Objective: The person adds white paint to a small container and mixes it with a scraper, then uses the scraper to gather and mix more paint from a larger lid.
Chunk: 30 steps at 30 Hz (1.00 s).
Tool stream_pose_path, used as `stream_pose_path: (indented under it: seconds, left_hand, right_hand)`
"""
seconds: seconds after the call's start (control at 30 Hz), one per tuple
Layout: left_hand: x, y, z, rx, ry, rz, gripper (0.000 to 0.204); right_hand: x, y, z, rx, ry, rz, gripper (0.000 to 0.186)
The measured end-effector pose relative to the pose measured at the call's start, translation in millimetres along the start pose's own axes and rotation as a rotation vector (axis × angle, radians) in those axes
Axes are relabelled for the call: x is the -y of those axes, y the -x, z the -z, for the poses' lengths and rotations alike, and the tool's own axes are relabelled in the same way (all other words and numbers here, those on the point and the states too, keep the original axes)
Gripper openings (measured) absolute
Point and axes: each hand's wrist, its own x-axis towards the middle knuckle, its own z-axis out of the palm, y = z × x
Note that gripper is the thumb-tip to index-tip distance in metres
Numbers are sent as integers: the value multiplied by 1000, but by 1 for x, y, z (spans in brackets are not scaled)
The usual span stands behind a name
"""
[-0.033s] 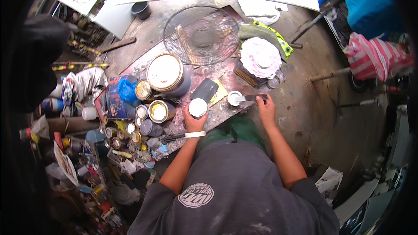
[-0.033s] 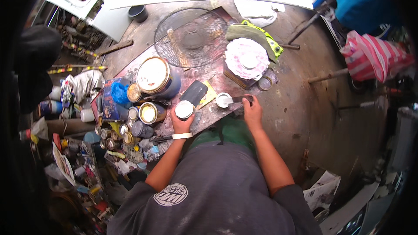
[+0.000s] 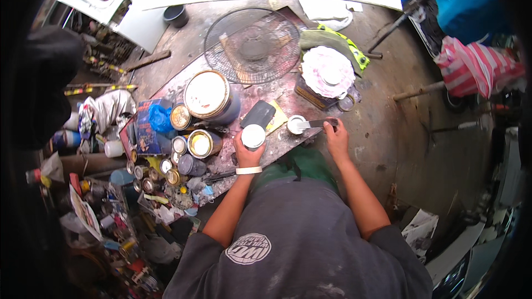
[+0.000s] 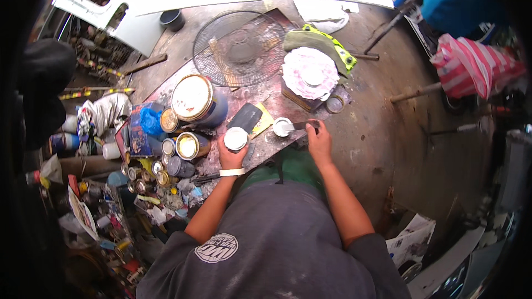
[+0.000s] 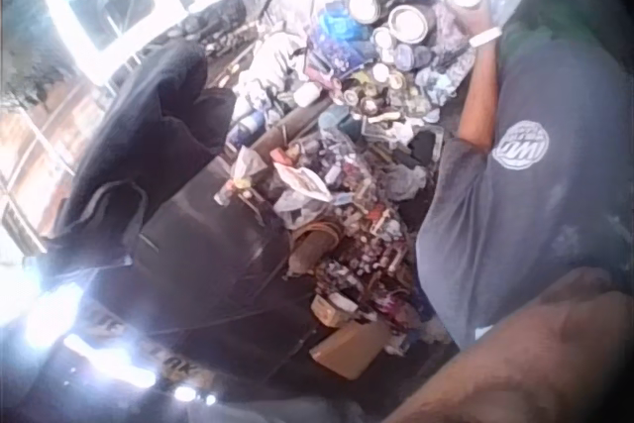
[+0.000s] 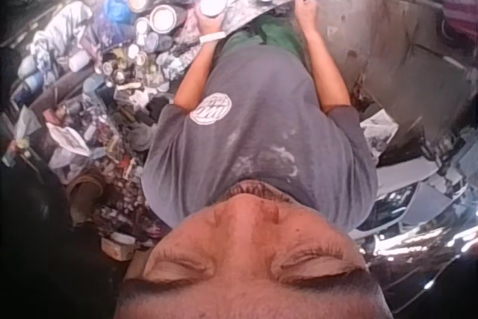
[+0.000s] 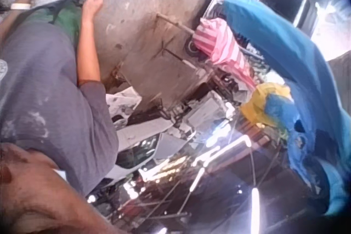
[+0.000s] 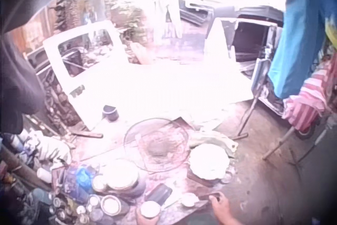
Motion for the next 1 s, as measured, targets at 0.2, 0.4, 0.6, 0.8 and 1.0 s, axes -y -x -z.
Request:
stream_pose_path:
  seconds: [0.2,0.4,0.6,0.8,1.0]
  left_hand:
    - [-21,-26,-32,205,-26,-228,80]
    - [-32,-37,-50,329,-189,-393,79]
    - [-43,-47,-57,411,-295,-487,80]
    - [-48,-50,-64,474,-371,-517,79]
    - [-57,-50,-67,519,-385,-467,78]
  right_hand:
    - [31,11,4,-16,222,44,22]
    - [53,23,8,12,235,123,21]
    - [51,28,7,6,274,304,19]
    - [50,31,10,11,262,344,19]
    - [50,33,14,20,254,339,20]
